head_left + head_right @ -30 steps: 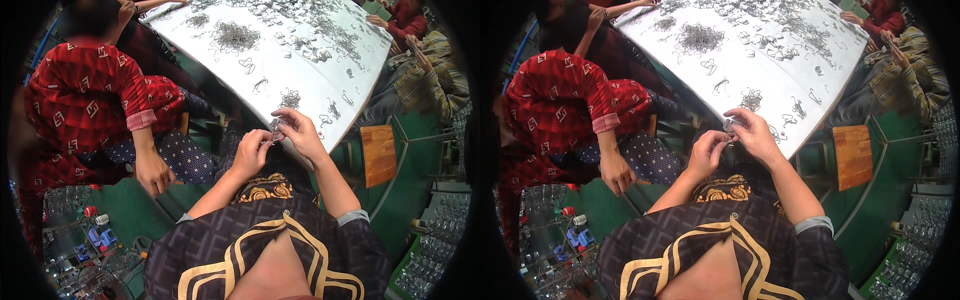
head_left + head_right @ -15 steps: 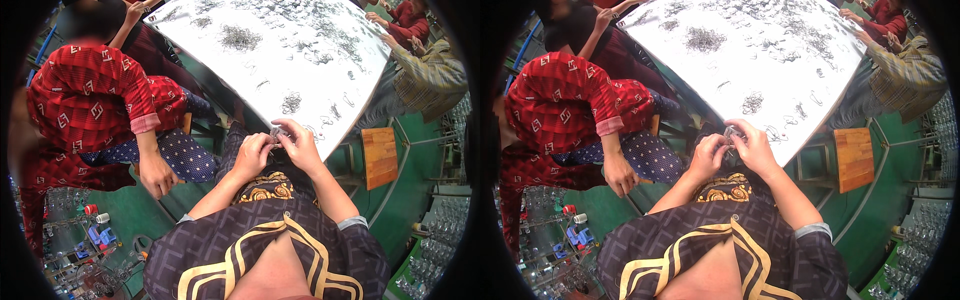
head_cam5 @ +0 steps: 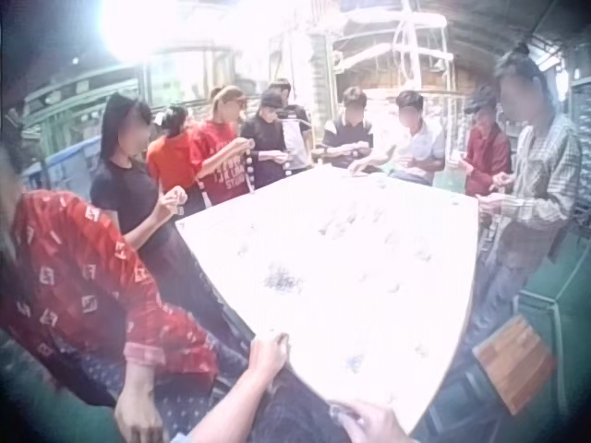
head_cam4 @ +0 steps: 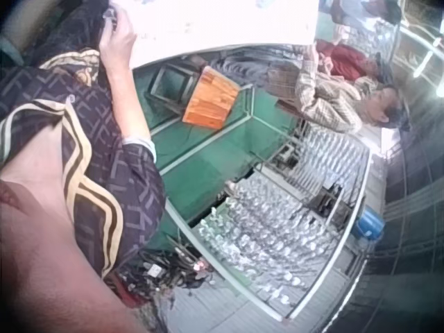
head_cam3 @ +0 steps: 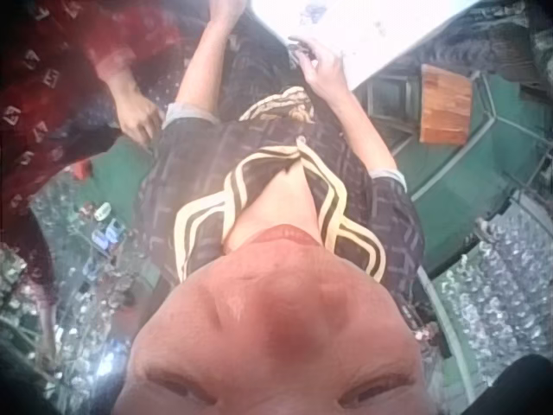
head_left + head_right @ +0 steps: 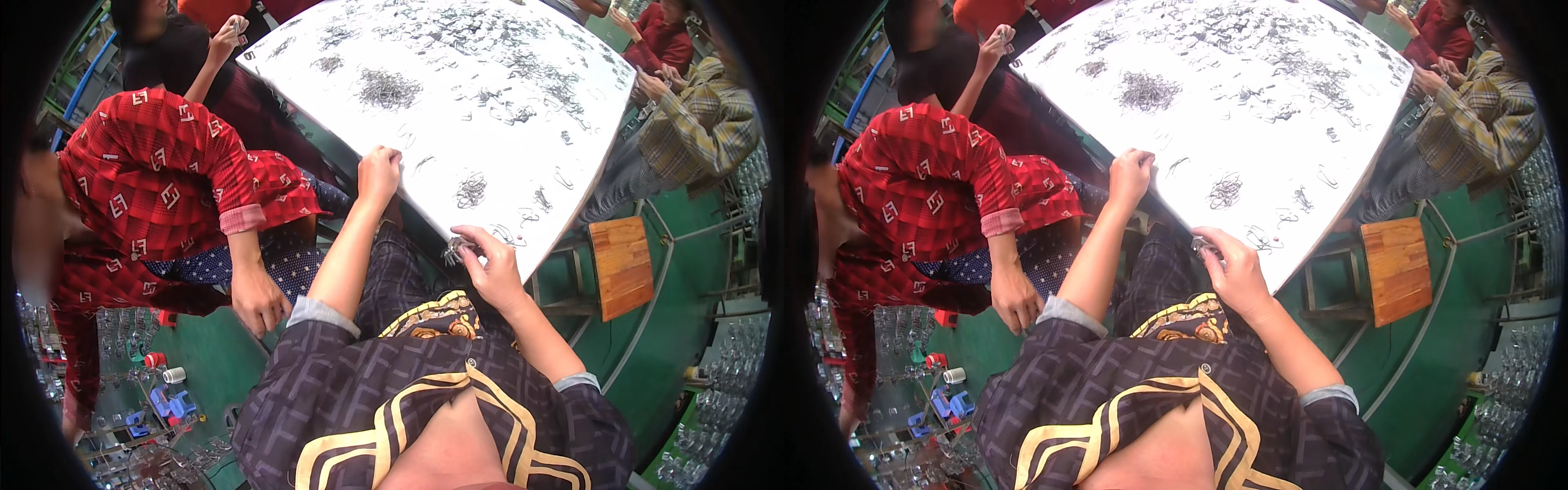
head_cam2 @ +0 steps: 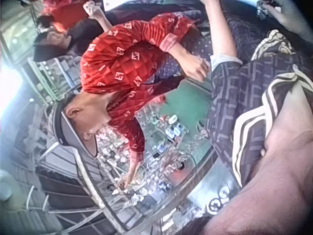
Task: The person assembles small metal buckles by hand at a table. They pick up metal components from a pile, insert a metal pin into a buckle frame, and set the completed buckle aside on the table surface.
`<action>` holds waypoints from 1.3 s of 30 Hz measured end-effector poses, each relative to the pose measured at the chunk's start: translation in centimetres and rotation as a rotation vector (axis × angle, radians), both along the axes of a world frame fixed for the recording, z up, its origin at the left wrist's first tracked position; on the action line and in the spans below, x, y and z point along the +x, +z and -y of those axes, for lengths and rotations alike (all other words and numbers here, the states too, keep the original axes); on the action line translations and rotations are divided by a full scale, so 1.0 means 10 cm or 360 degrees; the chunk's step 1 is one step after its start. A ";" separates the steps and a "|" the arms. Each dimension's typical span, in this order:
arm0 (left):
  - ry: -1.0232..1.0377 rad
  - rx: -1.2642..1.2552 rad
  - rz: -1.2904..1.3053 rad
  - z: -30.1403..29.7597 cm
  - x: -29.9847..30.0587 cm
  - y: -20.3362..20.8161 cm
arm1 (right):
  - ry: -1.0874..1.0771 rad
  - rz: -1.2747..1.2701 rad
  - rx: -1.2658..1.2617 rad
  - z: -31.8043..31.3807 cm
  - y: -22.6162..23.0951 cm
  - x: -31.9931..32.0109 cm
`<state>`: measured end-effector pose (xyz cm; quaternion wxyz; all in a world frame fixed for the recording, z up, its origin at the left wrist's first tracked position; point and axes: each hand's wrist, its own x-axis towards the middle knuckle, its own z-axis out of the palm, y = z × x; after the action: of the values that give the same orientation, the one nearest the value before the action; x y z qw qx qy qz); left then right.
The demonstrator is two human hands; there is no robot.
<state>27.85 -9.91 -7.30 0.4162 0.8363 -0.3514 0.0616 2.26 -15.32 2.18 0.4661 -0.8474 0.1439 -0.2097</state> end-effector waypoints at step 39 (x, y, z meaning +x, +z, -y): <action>-0.0872 -0.0843 -0.1173 -0.74 -1.69 0.61 | -0.0122 0.0241 -0.0082 -0.30 -0.13 -0.76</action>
<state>10.98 -2.51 -1.19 0.7100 0.5462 -0.3600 -0.2608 -5.38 -12.36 0.90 0.4455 -0.8346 0.1350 -0.2945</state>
